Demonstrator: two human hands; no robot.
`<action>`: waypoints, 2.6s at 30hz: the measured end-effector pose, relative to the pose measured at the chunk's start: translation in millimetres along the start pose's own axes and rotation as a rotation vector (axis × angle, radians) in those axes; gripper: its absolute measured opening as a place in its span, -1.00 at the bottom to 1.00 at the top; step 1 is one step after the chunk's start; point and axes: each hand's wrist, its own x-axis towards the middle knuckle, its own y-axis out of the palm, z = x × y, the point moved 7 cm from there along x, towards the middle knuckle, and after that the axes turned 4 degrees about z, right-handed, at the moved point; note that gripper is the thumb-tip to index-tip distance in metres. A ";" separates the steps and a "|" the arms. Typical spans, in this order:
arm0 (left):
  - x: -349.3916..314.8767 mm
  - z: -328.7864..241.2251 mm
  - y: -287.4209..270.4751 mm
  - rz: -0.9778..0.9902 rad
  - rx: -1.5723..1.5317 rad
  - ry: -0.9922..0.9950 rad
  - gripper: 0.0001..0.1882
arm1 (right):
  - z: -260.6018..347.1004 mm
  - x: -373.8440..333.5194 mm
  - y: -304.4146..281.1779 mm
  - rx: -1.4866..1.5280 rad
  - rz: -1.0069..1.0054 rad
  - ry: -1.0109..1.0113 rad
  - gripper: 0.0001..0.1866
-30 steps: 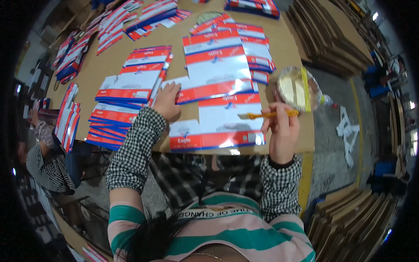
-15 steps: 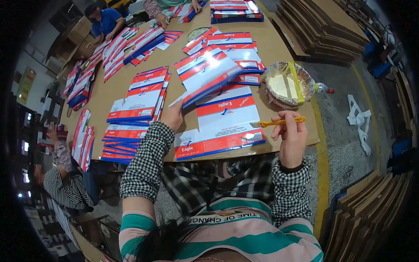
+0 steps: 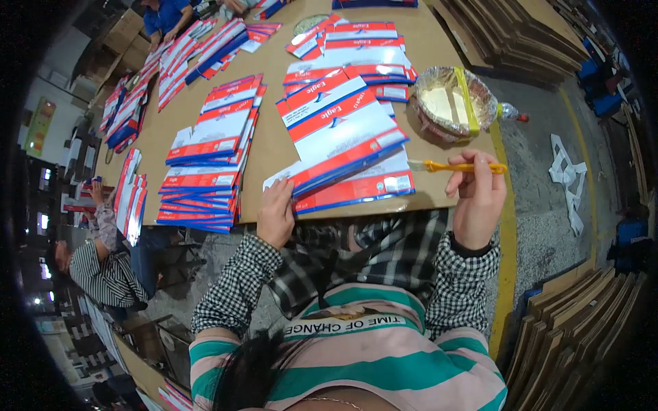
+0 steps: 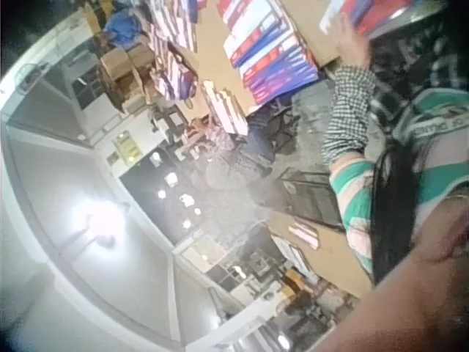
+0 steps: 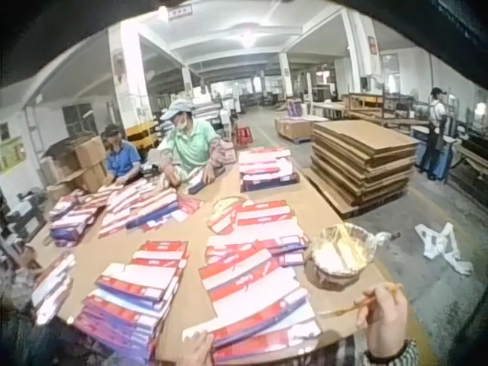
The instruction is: Applying glue to cardboard box flaps with a brush and folding them to assemble the boxes.
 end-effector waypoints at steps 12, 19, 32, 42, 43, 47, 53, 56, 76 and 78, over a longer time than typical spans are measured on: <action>-2.0 24.3 14.9 0.126 -0.120 -0.230 -0.56 | -21.2 -9.4 36.2 0.042 0.149 0.060 -0.78; 22.3 30.0 30.2 0.556 -0.025 -0.288 -0.08 | -22.7 -16.7 37.9 0.035 0.154 0.105 -0.77; 31.5 22.1 34.1 0.538 -0.047 -0.234 -0.09 | -39.3 -17.8 45.0 0.099 0.206 0.208 -0.79; 30.9 17.6 26.7 0.400 -0.150 -0.303 -0.24 | -45.2 -16.6 46.0 0.093 0.201 0.251 -0.79; 27.5 20.5 29.0 0.408 -0.137 -0.329 -0.24 | -45.3 -16.3 45.8 0.091 0.193 0.256 -0.79; 22.6 22.6 29.6 0.256 -0.174 -0.237 -0.36 | -45.9 -15.6 51.0 0.073 0.210 0.253 -0.79; 11.7 40.6 39.6 0.186 -0.331 -0.412 -0.52 | -45.7 -17.0 58.9 0.056 0.236 0.257 -0.79; 12.3 42.2 40.0 0.101 -0.356 -0.409 -0.59 | -45.0 -17.8 60.3 0.061 0.235 0.257 -0.78; 16.8 63.1 46.5 0.017 -0.440 -0.363 -0.70 | -38.2 -15.7 53.3 0.053 0.207 0.207 -0.77; 22.1 56.5 37.9 0.040 -0.261 -0.287 -0.67 | -35.9 -14.1 49.0 0.042 0.203 0.195 -0.77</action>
